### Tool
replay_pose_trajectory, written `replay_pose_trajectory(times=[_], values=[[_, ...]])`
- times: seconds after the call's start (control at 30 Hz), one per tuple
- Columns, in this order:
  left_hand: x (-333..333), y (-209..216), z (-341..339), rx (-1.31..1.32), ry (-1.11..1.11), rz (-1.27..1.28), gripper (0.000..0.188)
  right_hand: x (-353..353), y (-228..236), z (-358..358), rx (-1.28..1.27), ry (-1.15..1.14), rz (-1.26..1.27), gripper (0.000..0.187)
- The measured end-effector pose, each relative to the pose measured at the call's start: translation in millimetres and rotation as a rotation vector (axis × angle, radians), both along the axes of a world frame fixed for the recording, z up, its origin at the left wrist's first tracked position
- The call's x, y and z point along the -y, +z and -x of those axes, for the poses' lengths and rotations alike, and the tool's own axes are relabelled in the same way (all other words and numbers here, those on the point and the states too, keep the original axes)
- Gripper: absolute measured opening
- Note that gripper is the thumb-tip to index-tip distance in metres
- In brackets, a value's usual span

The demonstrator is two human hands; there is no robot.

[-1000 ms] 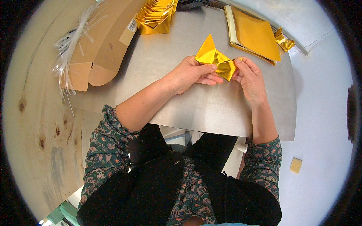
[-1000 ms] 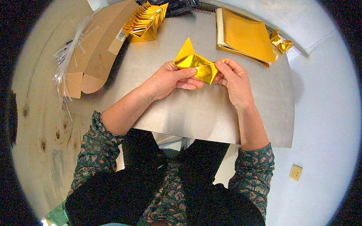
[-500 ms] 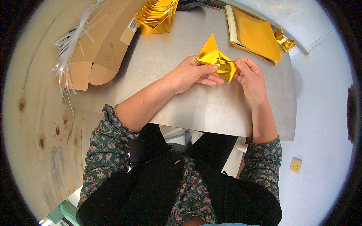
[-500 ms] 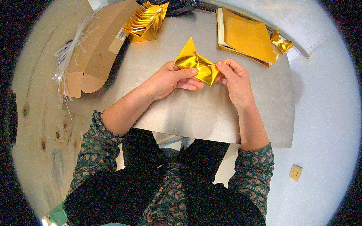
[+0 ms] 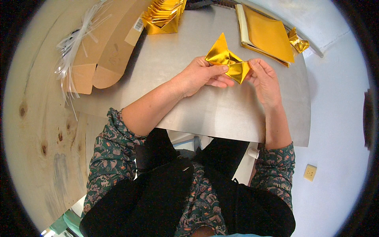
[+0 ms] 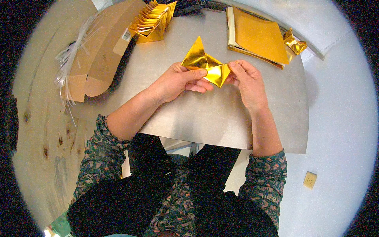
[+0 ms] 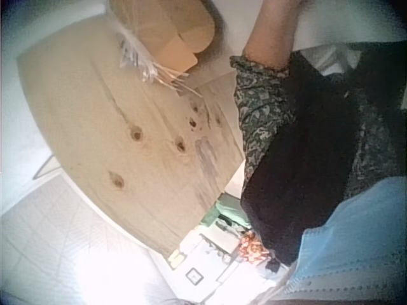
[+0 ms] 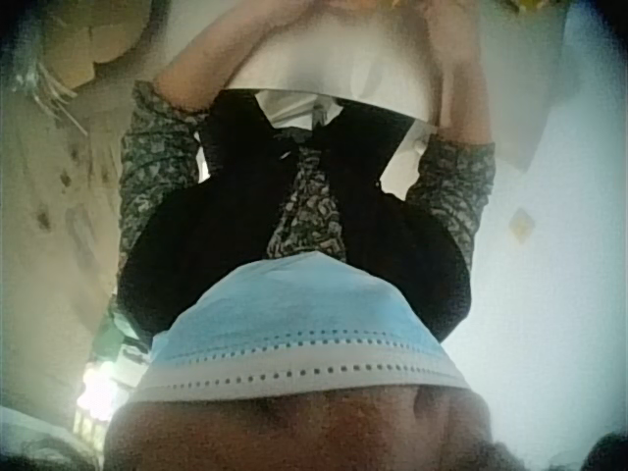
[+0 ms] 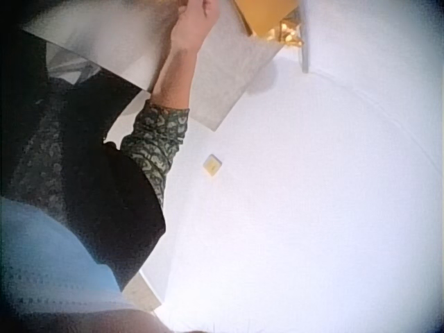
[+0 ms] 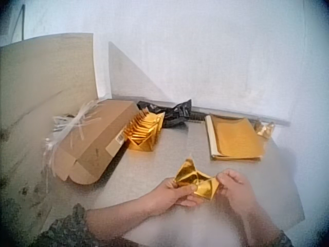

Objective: The person folds a yellow metallic sheet into a small triangular packet, then repeats the process with additional sheets, stacking the finished packets on the table. The person handles the sheets by hand without tools.

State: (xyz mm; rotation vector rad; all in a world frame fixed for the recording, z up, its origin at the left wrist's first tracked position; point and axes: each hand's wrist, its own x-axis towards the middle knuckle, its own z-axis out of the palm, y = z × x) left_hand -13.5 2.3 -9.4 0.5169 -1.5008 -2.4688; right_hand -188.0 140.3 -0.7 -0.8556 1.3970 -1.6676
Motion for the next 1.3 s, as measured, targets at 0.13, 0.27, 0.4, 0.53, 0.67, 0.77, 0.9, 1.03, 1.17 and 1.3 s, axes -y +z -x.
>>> replay_pose_trajectory(times=[0.13,0.27,0.4,0.53,0.67,0.77,0.9,1.03,1.17,1.3], values=[[2,0,-1,0.019,0.048,-0.024,0.028,1,2,-3,0.054,0.023,-0.080,0.018],[3,0,-1,0.022,0.042,-0.008,0.027,2,-1,0,-0.030,0.077,-0.125,0.016],[2,0,-2,0.014,0.032,-0.005,0.028,0,-5,5,-0.094,0.097,-0.065,0.016],[1,0,-2,0.018,0.011,-0.020,0.028,-2,-5,9,-0.169,0.099,-0.060,0.015],[2,1,-1,0.017,0.004,-0.017,0.029,-3,-1,9,-0.143,0.106,-0.090,0.015],[3,1,-2,0.016,0.016,-0.014,0.029,-2,2,8,-0.121,0.127,-0.089,0.016],[4,1,-2,0.031,0.038,-0.009,0.030,-2,3,6,-0.078,0.147,-0.057,0.018],[4,0,-2,0.036,0.026,-0.025,0.030,-3,2,8,-0.095,0.152,-0.053,0.019],[4,1,-2,0.031,0.010,-0.038,0.030,-3,2,8,-0.111,0.138,-0.067,0.018],[4,2,-2,0.025,0.007,-0.045,0.031,-4,2,8,-0.107,0.136,-0.062,0.018]])
